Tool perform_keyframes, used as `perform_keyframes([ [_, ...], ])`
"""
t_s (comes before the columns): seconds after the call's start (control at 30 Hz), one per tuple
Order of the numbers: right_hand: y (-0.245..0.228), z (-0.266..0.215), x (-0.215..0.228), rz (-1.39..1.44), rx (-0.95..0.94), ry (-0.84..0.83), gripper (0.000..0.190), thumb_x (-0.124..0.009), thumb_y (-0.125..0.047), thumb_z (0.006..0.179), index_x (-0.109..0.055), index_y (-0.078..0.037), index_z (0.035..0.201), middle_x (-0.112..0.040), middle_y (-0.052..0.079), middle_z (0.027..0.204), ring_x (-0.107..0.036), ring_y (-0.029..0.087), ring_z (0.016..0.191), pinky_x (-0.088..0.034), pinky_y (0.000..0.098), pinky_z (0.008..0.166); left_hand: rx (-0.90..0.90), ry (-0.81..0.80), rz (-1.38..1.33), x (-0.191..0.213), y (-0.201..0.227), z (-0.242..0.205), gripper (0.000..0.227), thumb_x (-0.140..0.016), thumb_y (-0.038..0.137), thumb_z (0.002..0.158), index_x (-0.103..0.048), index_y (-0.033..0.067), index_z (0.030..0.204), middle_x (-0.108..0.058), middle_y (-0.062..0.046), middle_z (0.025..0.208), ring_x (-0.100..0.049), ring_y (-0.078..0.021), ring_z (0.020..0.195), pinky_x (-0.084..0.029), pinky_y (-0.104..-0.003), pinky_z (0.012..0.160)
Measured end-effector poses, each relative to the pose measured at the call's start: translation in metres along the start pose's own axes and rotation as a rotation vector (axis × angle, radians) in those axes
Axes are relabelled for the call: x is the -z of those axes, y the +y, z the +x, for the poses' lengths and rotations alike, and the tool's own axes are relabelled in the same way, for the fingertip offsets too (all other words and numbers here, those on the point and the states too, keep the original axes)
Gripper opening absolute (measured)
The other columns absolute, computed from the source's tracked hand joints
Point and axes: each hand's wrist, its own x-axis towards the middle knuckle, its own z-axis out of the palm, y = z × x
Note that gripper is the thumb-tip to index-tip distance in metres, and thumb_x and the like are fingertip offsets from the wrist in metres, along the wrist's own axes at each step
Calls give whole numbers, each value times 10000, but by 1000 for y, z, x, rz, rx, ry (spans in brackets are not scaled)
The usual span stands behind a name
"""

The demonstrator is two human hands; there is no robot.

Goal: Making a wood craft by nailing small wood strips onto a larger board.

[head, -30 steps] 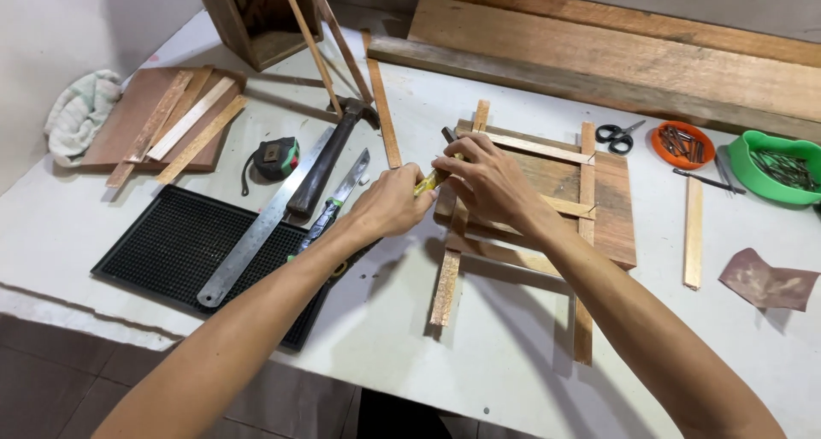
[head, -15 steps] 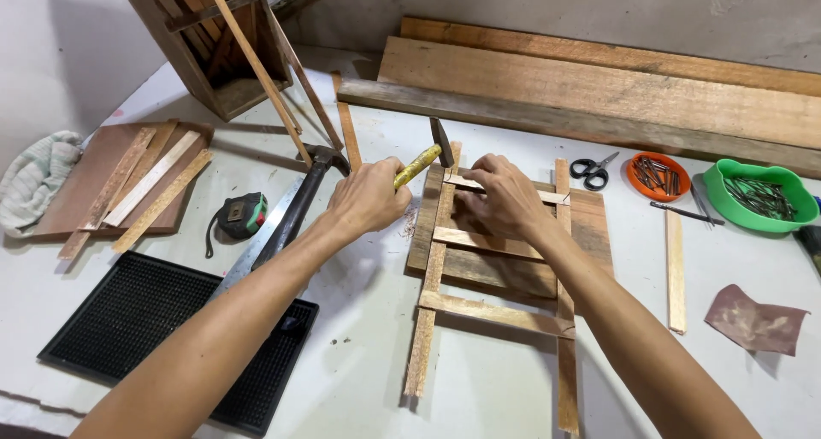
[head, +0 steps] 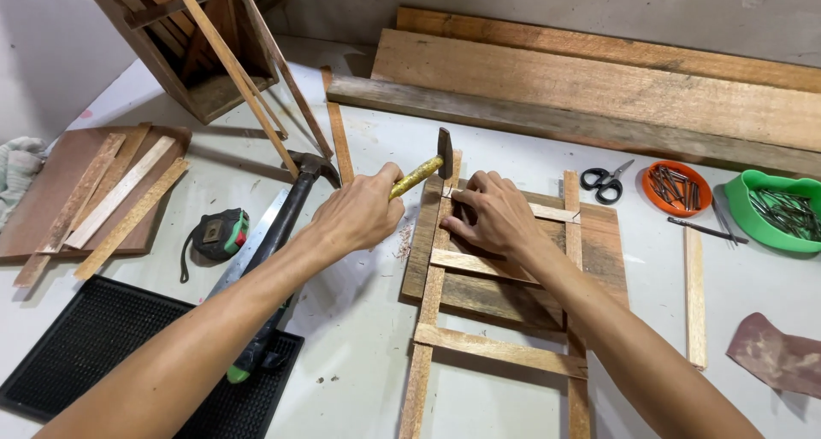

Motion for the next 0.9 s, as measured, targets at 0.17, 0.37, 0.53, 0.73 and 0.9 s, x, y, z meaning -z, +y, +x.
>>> perform_keyframes([
  [0.17,-1,-3,0,65,-51,10,615,-750,-597,806,-777,-83,1143,-670,111,995,-563,216,869,-516,402,786,-53,-28,48,4,8,-12,613,-461,146,944,-377,306,1529,-692,-94,676,-670,-247,547,-556,-433,516],
  [0.37,-4,-4,0,81,-68,24,627,-768,-595,794,-777,-75,1144,-664,127,997,-560,222,866,-518,403,770,-183,75,131,-20,-3,-8,641,-522,207,963,-355,399,1551,-673,-48,699,-625,-180,512,-554,-362,485],
  [0.53,-6,-6,3,71,-35,74,617,-766,-589,799,-781,-68,1130,-659,115,973,-559,223,865,-517,405,786,-235,162,134,-17,4,-9,632,-550,221,958,-373,400,1538,-645,-45,691,-590,-165,480,-547,-351,441],
  [0.73,-4,-2,2,99,-73,42,637,-750,-612,789,-780,-74,1129,-656,103,949,-553,216,859,-516,394,781,-337,311,122,-16,6,-5,691,-603,188,950,-351,354,1572,-642,-50,658,-537,-154,437,-519,-330,403],
  [0.9,-4,-3,0,82,-76,26,658,-744,-630,782,-775,-77,1136,-661,118,983,-555,218,863,-513,397,768,-238,127,306,-28,-2,-9,663,-603,255,964,-336,415,1549,-615,-71,672,-532,-167,451,-511,-356,400],
])
